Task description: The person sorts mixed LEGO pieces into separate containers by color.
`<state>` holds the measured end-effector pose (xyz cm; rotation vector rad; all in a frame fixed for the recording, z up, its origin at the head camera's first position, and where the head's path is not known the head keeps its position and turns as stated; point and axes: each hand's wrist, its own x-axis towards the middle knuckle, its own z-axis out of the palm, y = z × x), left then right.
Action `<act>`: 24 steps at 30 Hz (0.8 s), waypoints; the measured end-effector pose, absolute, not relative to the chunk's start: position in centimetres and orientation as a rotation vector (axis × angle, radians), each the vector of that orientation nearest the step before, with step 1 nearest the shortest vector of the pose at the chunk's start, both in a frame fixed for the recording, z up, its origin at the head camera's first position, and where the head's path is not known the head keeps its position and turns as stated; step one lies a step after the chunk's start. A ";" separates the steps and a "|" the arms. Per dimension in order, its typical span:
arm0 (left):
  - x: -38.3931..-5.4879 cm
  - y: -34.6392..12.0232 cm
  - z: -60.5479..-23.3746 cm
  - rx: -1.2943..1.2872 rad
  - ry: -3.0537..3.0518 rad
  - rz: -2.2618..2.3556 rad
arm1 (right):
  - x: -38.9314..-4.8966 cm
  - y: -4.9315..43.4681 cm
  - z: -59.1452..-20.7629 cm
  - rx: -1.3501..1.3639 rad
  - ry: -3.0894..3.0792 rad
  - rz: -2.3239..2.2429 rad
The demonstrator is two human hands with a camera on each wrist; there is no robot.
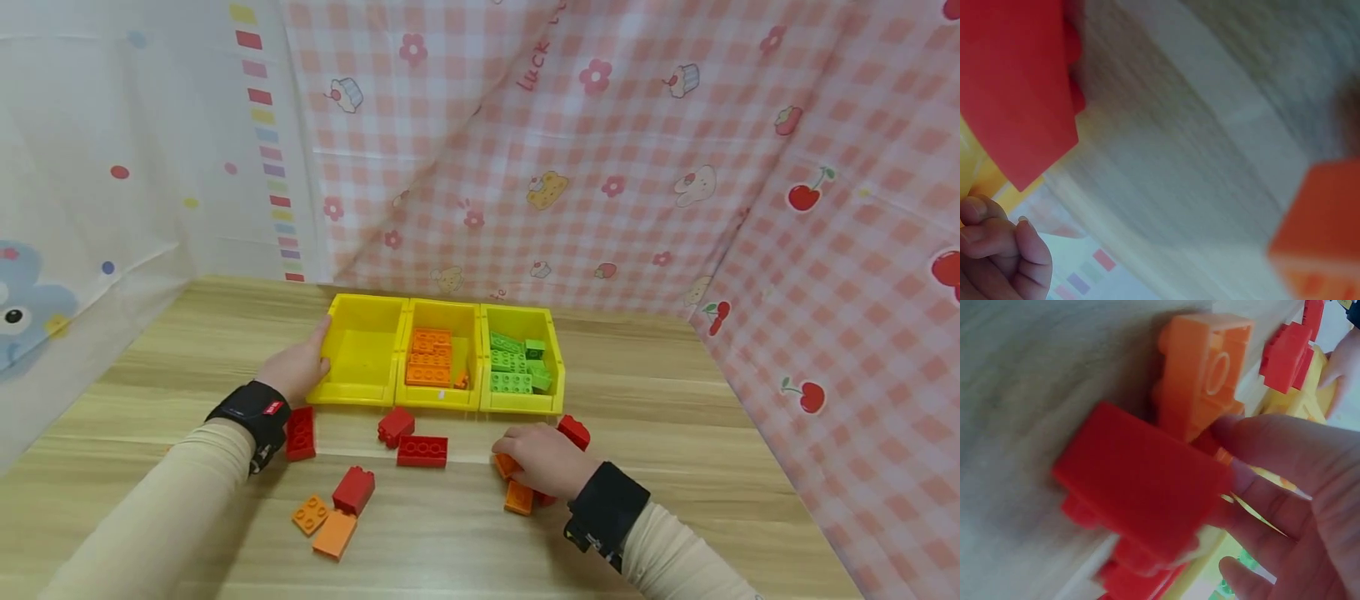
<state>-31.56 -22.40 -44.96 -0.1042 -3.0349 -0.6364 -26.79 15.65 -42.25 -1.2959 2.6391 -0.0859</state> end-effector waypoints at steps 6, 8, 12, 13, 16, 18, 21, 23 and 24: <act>-31.3 -22.5 -44.7 -0.095 -3.008 -0.654 | -27.5 13.9 -41.0 -1.351 2.676 -0.155; -31.4 -22.5 -44.9 -0.093 -3.011 -0.661 | -28.0 13.0 -40.4 -1.354 2.699 -0.167; -31.5 -22.6 -45.1 -0.089 -3.019 -0.647 | -29.7 10.6 -39.2 -1.299 2.773 -0.182; -31.5 -22.5 -45.0 -0.089 -3.020 -0.635 | -30.3 10.0 -38.9 -1.286 2.795 -0.184; -31.4 -22.4 -44.9 -0.067 -3.020 -0.633 | -32.0 8.3 -38.4 -1.231 2.853 -0.154; -31.4 -22.2 -44.9 -0.049 -3.024 -0.650 | -33.1 7.5 -38.3 -1.190 2.884 -0.114; -31.4 -22.2 -45.0 -0.027 -3.030 -0.672 | -34.4 6.5 -38.6 -1.128 2.902 -0.082; -31.6 -22.3 -45.2 -0.014 -3.030 -0.674 | -35.2 6.1 -38.8 -1.099 2.907 -0.078; -31.6 -22.4 -45.3 -0.014 -3.028 -0.675 | -35.5 5.9 -39.0 -1.095 2.909 -0.077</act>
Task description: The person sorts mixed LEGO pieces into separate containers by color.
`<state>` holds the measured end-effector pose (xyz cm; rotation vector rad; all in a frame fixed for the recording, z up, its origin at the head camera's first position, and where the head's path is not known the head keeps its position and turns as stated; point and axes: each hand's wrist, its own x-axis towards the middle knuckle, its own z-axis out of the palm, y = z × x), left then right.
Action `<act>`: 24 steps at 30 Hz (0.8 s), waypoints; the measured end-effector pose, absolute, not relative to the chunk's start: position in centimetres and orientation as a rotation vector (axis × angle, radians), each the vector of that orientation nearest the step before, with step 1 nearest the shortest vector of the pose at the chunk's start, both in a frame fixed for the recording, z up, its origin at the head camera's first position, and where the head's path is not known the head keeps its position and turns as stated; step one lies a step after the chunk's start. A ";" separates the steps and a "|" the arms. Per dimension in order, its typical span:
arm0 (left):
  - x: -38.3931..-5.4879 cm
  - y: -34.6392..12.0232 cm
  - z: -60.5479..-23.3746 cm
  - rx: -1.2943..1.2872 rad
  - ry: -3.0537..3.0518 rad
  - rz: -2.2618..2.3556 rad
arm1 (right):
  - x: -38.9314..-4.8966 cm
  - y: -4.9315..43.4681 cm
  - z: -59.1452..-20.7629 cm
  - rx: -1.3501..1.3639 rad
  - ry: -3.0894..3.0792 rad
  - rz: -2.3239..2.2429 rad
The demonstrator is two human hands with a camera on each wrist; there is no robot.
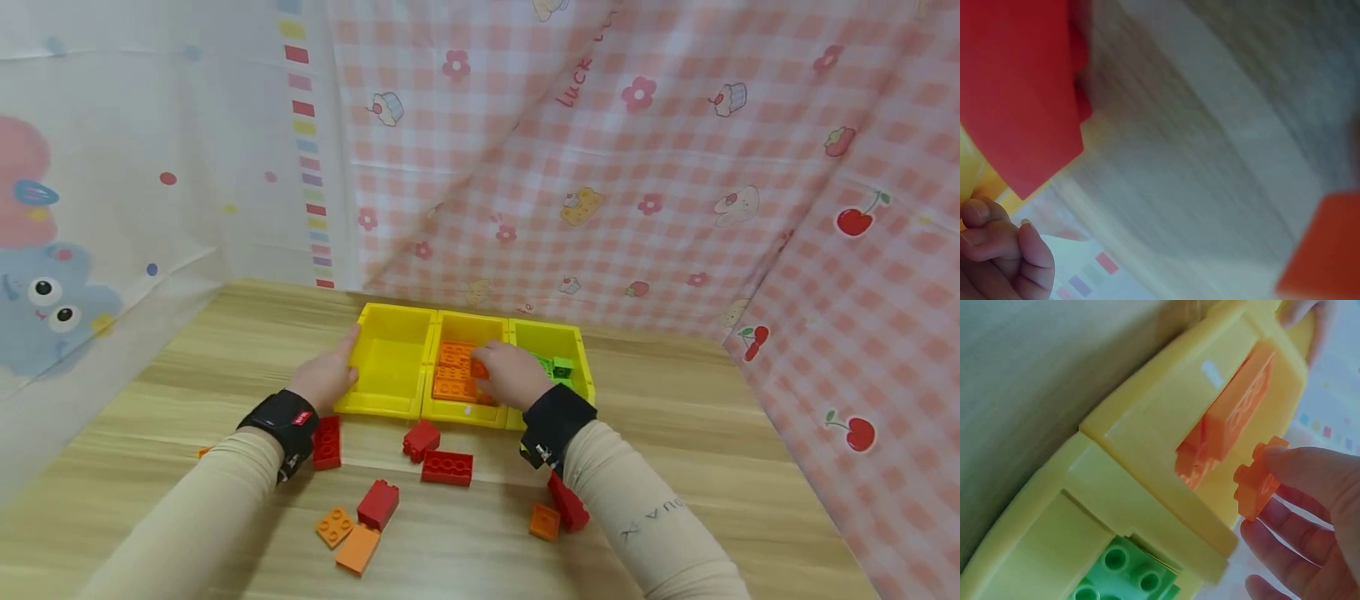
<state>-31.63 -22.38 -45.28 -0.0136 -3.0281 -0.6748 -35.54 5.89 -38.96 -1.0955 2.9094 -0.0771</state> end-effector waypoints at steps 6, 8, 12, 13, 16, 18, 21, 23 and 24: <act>-31.9 -22.4 -45.7 -0.012 -3.015 -0.641 | -37.6 4.9 -39.9 -1.101 2.950 -0.073; -31.8 -22.4 -45.6 -0.013 -3.012 -0.631 | -38.2 4.5 -40.1 -1.092 2.962 -0.060; -31.8 -22.3 -45.6 -0.001 -3.018 -0.631 | -38.8 3.8 -40.4 -1.065 2.971 0.031; -31.8 -22.2 -45.6 0.004 -3.022 -0.626 | -38.9 3.7 -40.5 -1.063 2.970 0.060; -31.7 -22.2 -45.7 -0.013 -3.024 -0.599 | -39.1 3.4 -40.5 -1.034 2.959 0.113; -31.7 -22.2 -45.7 -0.035 -3.013 -0.593 | -39.2 3.2 -40.6 -1.008 2.948 0.119; -31.6 -22.3 -45.7 -0.057 -2.991 -0.585 | -39.4 3.0 -40.7 -0.982 2.931 0.098; -31.5 -22.3 -45.7 -0.059 -2.981 -0.585 | -39.6 2.8 -40.9 -0.973 2.915 0.076; -31.5 -22.4 -45.7 -0.059 -2.980 -0.585 | -39.7 2.8 -41.0 -0.971 2.906 0.067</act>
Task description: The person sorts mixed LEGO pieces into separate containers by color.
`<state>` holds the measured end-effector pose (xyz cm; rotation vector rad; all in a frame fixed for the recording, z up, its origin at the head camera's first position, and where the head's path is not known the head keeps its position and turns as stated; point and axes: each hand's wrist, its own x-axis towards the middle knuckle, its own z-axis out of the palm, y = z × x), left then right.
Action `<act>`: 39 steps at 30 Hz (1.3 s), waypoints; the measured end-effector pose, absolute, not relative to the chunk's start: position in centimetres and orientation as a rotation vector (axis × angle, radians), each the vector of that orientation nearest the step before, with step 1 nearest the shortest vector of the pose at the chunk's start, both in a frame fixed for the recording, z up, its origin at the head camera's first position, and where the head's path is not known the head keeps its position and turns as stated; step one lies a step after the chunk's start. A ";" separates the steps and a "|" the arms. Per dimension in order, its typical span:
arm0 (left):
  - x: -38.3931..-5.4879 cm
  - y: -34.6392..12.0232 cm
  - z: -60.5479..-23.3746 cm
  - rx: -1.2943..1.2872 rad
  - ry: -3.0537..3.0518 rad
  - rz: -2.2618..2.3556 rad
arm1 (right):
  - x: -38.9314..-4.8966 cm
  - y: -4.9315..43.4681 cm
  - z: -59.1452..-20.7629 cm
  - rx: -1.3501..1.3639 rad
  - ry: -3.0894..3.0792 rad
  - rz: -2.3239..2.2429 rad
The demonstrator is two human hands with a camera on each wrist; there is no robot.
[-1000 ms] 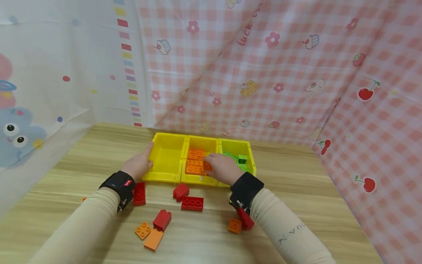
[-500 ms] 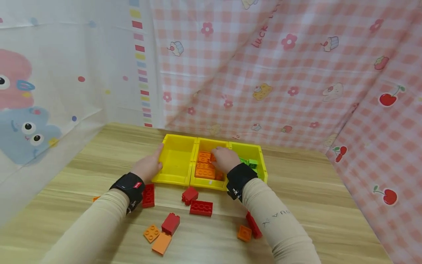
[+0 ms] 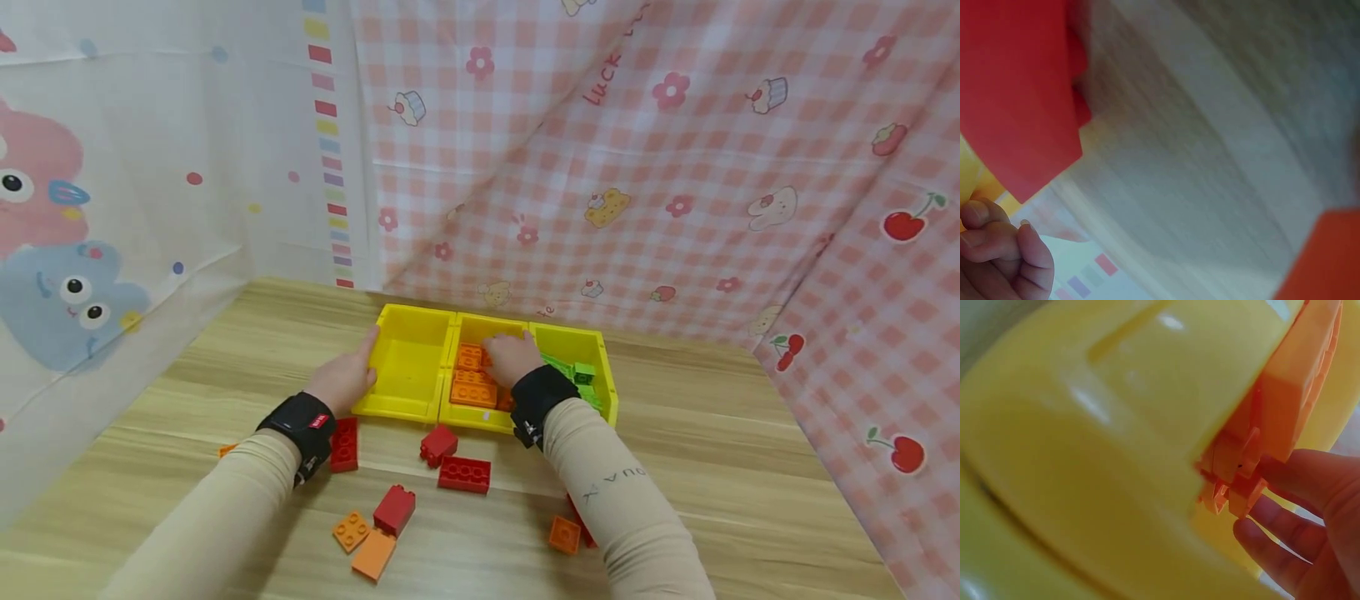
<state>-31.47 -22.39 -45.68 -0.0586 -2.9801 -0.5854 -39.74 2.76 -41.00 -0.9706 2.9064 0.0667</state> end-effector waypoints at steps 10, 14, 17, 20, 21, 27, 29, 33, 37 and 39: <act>-31.4 -21.0 -45.9 -0.103 -3.002 -0.608 | -39.2 4.7 -41.1 -0.939 2.817 0.010; -31.5 -21.0 -46.0 -0.135 -2.992 -0.600 | -37.9 5.6 -40.6 -0.967 2.802 -0.052; -31.4 -21.1 -45.8 -0.142 -2.991 -0.603 | -36.6 6.4 -40.2 -1.033 2.793 -0.110; -31.2 -21.1 -45.4 -0.133 -3.016 -0.602 | -35.0 7.4 -39.9 -1.141 2.777 -0.158; -31.1 -21.2 -45.2 -0.132 -3.025 -0.607 | -34.4 7.9 -39.8 -1.174 2.770 -0.176; -31.2 -21.6 -44.7 -0.120 -3.057 -0.612 | -30.1 11.6 -39.2 -1.244 2.694 -0.294; -31.3 -21.8 -44.6 -0.115 -3.060 -0.606 | -29.0 13.1 -39.1 -1.238 2.671 -0.326; -31.4 -22.2 -44.5 -0.088 -3.085 -0.606 | -27.3 15.7 -39.5 -1.239 2.660 -0.328; -31.5 -22.3 -44.3 -0.080 -3.105 -0.628 | -25.7 17.4 -40.4 -1.211 2.665 -0.279; -31.5 -22.2 -44.2 -0.082 -3.106 -0.633 | -25.0 17.8 -40.8 -1.198 2.667 -0.245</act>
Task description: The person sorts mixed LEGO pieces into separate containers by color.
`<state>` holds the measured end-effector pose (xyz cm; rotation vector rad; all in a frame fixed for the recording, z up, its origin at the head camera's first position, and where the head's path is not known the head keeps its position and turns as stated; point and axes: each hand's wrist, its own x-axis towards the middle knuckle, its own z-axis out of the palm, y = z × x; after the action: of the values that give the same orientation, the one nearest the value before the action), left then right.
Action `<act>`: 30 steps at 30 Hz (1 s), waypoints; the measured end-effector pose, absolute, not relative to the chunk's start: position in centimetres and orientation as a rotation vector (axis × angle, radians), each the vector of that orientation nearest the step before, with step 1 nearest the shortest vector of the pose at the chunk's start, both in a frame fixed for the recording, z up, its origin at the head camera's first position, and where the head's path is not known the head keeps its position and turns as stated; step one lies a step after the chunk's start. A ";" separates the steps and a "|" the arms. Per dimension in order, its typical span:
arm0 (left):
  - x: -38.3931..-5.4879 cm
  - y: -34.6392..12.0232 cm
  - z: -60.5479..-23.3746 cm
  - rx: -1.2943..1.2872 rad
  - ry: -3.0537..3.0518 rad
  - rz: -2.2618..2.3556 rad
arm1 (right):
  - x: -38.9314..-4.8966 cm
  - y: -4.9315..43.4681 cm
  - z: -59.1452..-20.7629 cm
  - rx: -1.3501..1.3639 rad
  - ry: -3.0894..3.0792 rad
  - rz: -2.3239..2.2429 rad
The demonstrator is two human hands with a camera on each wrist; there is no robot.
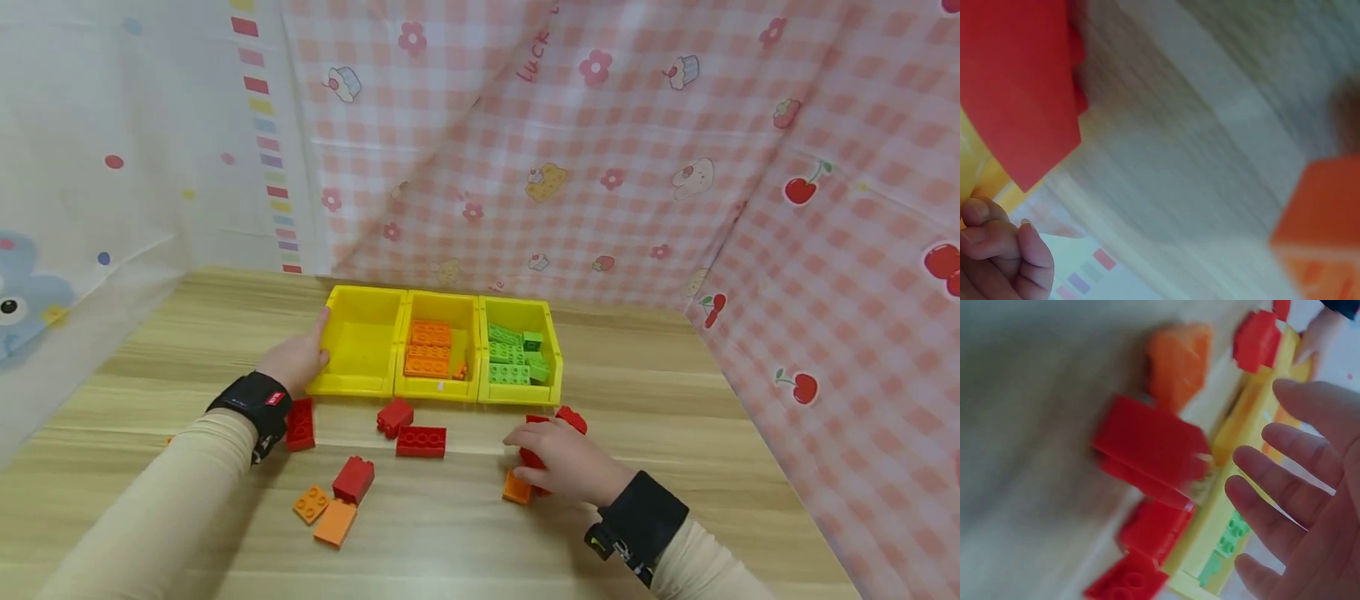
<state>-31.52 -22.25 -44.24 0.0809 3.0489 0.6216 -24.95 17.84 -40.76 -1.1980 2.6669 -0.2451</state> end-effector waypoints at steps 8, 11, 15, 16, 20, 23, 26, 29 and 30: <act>-31.8 -22.8 -44.0 0.044 3.068 0.616 | -23.9 17.5 -41.9 -1.300 2.703 -0.137; -31.9 -22.7 -44.1 0.034 3.068 0.619 | -23.9 17.4 -42.2 -1.311 2.716 -0.073; -32.0 -22.7 -44.3 0.027 3.073 0.620 | -23.8 17.4 -42.6 -1.352 2.731 -0.018; -32.1 -22.6 -44.3 0.026 3.074 0.619 | -23.8 17.4 -42.8 -1.364 2.736 -0.013; -32.1 -22.6 -44.5 0.028 3.076 0.620 | -23.7 17.4 -42.9 -1.392 2.747 -0.016; -32.1 -22.5 -44.6 0.027 3.074 0.616 | -23.7 17.3 -42.7 -1.382 2.756 -0.061; -32.0 -22.3 -44.6 0.028 3.076 0.604 | -24.0 16.9 -42.0 -1.402 2.772 -0.143; -31.9 -22.1 -44.6 0.028 3.076 0.604 | -24.5 16.2 -41.1 -1.424 2.776 -0.216; -31.9 -22.0 -44.6 0.032 3.075 0.611 | -24.6 16.0 -40.8 -1.433 2.773 -0.232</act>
<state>-31.87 -22.01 -44.59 0.0320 3.0748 0.6115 -24.63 15.98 -40.76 -1.4334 2.7732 -0.2322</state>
